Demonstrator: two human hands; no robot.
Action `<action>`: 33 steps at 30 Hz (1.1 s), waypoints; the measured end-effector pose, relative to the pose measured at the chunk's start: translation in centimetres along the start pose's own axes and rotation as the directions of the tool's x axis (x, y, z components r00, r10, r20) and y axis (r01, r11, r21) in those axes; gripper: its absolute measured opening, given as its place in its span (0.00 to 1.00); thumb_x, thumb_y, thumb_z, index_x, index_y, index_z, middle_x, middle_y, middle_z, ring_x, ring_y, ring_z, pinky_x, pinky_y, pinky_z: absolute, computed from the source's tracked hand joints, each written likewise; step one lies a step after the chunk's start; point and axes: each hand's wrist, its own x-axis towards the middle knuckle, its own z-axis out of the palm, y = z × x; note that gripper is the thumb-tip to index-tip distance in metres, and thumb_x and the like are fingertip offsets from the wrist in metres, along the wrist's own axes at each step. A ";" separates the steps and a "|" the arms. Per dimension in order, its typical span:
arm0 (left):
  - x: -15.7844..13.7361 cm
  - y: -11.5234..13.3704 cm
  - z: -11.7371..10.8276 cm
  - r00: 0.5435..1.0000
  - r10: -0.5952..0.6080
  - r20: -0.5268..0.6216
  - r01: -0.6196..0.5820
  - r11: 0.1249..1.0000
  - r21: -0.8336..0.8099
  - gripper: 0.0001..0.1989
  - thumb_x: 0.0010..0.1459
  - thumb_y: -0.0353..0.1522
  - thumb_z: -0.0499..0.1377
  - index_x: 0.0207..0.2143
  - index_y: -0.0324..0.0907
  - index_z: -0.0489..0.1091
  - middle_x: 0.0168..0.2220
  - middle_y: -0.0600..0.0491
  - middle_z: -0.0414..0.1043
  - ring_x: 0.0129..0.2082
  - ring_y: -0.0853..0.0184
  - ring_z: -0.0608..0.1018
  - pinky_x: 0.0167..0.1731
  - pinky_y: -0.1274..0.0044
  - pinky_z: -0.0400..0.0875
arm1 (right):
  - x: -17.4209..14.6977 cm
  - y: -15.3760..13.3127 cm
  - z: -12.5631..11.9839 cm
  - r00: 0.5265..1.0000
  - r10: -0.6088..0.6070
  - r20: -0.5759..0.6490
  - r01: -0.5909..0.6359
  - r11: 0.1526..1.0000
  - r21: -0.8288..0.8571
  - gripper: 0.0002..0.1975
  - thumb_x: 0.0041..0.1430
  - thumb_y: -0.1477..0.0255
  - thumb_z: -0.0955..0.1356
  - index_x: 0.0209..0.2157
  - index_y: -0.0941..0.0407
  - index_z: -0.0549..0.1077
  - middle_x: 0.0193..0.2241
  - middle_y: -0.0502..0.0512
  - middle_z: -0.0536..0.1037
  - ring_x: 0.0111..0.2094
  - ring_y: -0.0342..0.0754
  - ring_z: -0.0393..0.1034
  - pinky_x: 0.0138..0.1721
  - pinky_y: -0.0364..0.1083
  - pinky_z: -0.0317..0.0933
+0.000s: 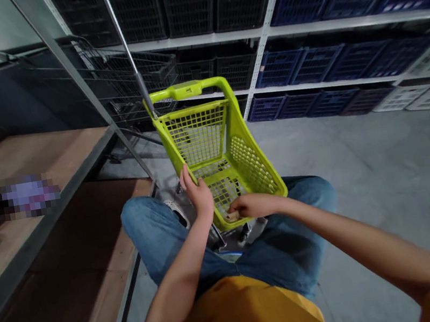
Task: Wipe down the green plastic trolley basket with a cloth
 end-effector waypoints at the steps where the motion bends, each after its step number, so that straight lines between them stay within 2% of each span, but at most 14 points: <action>1: -0.4 0.4 0.5 1.000 0.006 -0.004 -0.006 1.000 0.021 0.33 0.58 0.24 0.50 0.65 0.47 0.52 0.69 0.46 0.47 0.69 0.62 0.53 0.66 0.67 0.51 | -0.5 0.4 -0.1 0.998 0.037 -0.046 -0.038 0.999 -0.013 0.20 0.50 0.83 0.62 0.43 0.56 0.77 0.39 0.53 0.80 0.39 0.46 0.72 0.39 0.39 0.60; 4: -0.9 1.0 0.9 0.996 0.084 0.038 -0.088 0.987 0.133 0.31 0.58 0.25 0.52 0.63 0.50 0.57 0.71 0.48 0.39 0.71 0.54 0.43 0.66 0.54 0.44 | -2.0 1.3 -0.1 0.953 0.118 -0.279 -0.146 0.986 -0.082 0.20 0.54 0.81 0.62 0.46 0.54 0.75 0.44 0.54 0.79 0.43 0.47 0.72 0.40 0.39 0.59; 6: -0.3 1.1 0.3 0.960 0.216 0.179 -0.253 0.943 0.218 0.23 0.58 0.28 0.55 0.56 0.51 0.67 0.69 0.49 0.48 0.70 0.49 0.40 0.64 0.46 0.36 | -2.8 1.8 0.0 0.916 0.114 -0.384 -0.177 0.975 -0.134 0.19 0.57 0.78 0.61 0.47 0.52 0.75 0.47 0.53 0.78 0.47 0.47 0.71 0.42 0.40 0.59; 8: 1.2 1.1 -1.0 0.828 0.376 0.416 -0.496 0.837 0.231 0.10 0.60 0.34 0.56 0.41 0.49 0.76 0.60 0.48 0.65 0.69 0.48 0.48 0.63 0.45 0.33 | -3.2 2.3 -0.2 0.913 0.079 -0.400 -0.155 0.975 -0.162 0.18 0.59 0.77 0.60 0.46 0.51 0.75 0.49 0.51 0.77 0.48 0.47 0.71 0.43 0.41 0.59; 10: 3.4 1.1 -2.3 0.614 0.467 0.636 -0.700 0.695 0.165 0.12 0.62 0.40 0.54 0.31 0.47 0.76 0.42 0.48 0.76 0.60 0.53 0.66 0.65 0.49 0.37 | -3.3 2.9 -0.7 0.924 0.054 -0.378 -0.123 0.979 -0.162 0.17 0.58 0.76 0.61 0.45 0.51 0.76 0.48 0.50 0.78 0.47 0.47 0.71 0.44 0.41 0.59; 11: 4.4 1.2 -2.8 0.486 0.479 0.731 -0.776 0.621 0.109 0.15 0.62 0.42 0.54 0.30 0.47 0.75 0.34 0.49 0.75 0.51 0.56 0.72 0.65 0.53 0.42 | -3.2 3.3 -1.1 0.930 0.044 -0.365 -0.108 0.981 -0.158 0.17 0.58 0.76 0.61 0.44 0.51 0.76 0.47 0.50 0.78 0.47 0.47 0.71 0.44 0.41 0.59; 12: 5.4 1.2 -3.2 0.397 0.482 0.781 -0.826 0.558 0.076 0.17 0.62 0.44 0.54 0.29 0.46 0.75 0.30 0.50 0.74 0.44 0.59 0.74 0.63 0.56 0.48 | -3.0 3.7 -1.6 0.936 0.035 -0.349 -0.094 0.983 -0.155 0.17 0.57 0.76 0.62 0.44 0.51 0.77 0.47 0.50 0.78 0.47 0.47 0.72 0.44 0.41 0.59; 15: 6.9 1.6 -3.4 0.278 0.467 0.840 -0.903 0.424 0.063 0.22 0.60 0.51 0.53 0.30 0.45 0.75 0.28 0.50 0.72 0.37 0.61 0.72 0.52 0.63 0.60 | -2.5 4.9 -2.8 0.955 0.040 -0.295 -0.085 0.986 -0.141 0.17 0.56 0.76 0.63 0.44 0.51 0.77 0.45 0.50 0.79 0.45 0.47 0.72 0.43 0.40 0.59; 20: 5.4 2.3 -1.8 0.249 0.448 0.859 -0.935 0.342 0.092 0.28 0.60 0.55 0.48 0.31 0.44 0.74 0.31 0.49 0.74 0.38 0.61 0.72 0.41 0.67 0.59 | -2.5 6.8 -4.6 0.956 0.133 -0.262 -0.168 0.979 -0.119 0.18 0.54 0.76 0.64 0.43 0.51 0.78 0.41 0.50 0.81 0.39 0.46 0.73 0.37 0.39 0.58; 26: 1.3 4.4 0.5 0.278 0.406 0.871 -0.931 0.336 0.140 0.28 0.63 0.52 0.46 0.35 0.41 0.74 0.34 0.46 0.76 0.40 0.60 0.74 0.41 0.67 0.60 | -3.7 10.3 -6.0 0.912 0.148 -0.383 -0.249 0.940 -0.231 0.17 0.54 0.73 0.63 0.42 0.50 0.79 0.43 0.51 0.80 0.43 0.48 0.73 0.40 0.40 0.59; 29: 1.6 6.2 0.8 0.161 0.353 0.922 -0.937 0.348 0.031 0.23 0.66 0.48 0.46 0.39 0.43 0.73 0.35 0.50 0.77 0.39 0.62 0.75 0.39 0.70 0.62 | -4.3 11.7 -6.7 0.907 0.150 -0.394 -0.277 0.916 -0.289 0.16 0.54 0.73 0.63 0.42 0.50 0.79 0.43 0.51 0.80 0.43 0.48 0.74 0.41 0.41 0.60; 30: 2.4 6.8 0.6 0.156 0.327 0.932 -0.932 0.362 0.029 0.23 0.66 0.48 0.45 0.41 0.45 0.73 0.35 0.51 0.77 0.39 0.63 0.76 0.38 0.71 0.63 | -4.5 12.1 -7.0 0.910 0.144 -0.388 -0.274 0.912 -0.306 0.17 0.54 0.73 0.63 0.42 0.50 0.79 0.44 0.51 0.80 0.43 0.48 0.74 0.41 0.41 0.61; 32: 5.0 7.9 -0.3 0.257 0.284 0.924 -0.927 0.343 0.153 0.21 0.66 0.47 0.46 0.46 0.47 0.72 0.37 0.50 0.77 0.42 0.60 0.76 0.41 0.69 0.65 | -4.8 12.5 -7.4 0.921 0.123 -0.369 -0.254 0.908 -0.333 0.17 0.54 0.73 0.63 0.42 0.51 0.79 0.44 0.53 0.80 0.44 0.49 0.74 0.43 0.42 0.61; 33: 6.6 8.3 -0.9 0.343 0.282 0.896 -0.917 0.307 0.255 0.20 0.66 0.45 0.48 0.49 0.46 0.71 0.41 0.48 0.77 0.45 0.58 0.75 0.45 0.67 0.65 | -4.9 12.6 -7.5 0.926 0.112 -0.361 -0.242 0.909 -0.339 0.17 0.54 0.74 0.63 0.42 0.51 0.79 0.44 0.53 0.80 0.44 0.49 0.74 0.43 0.42 0.62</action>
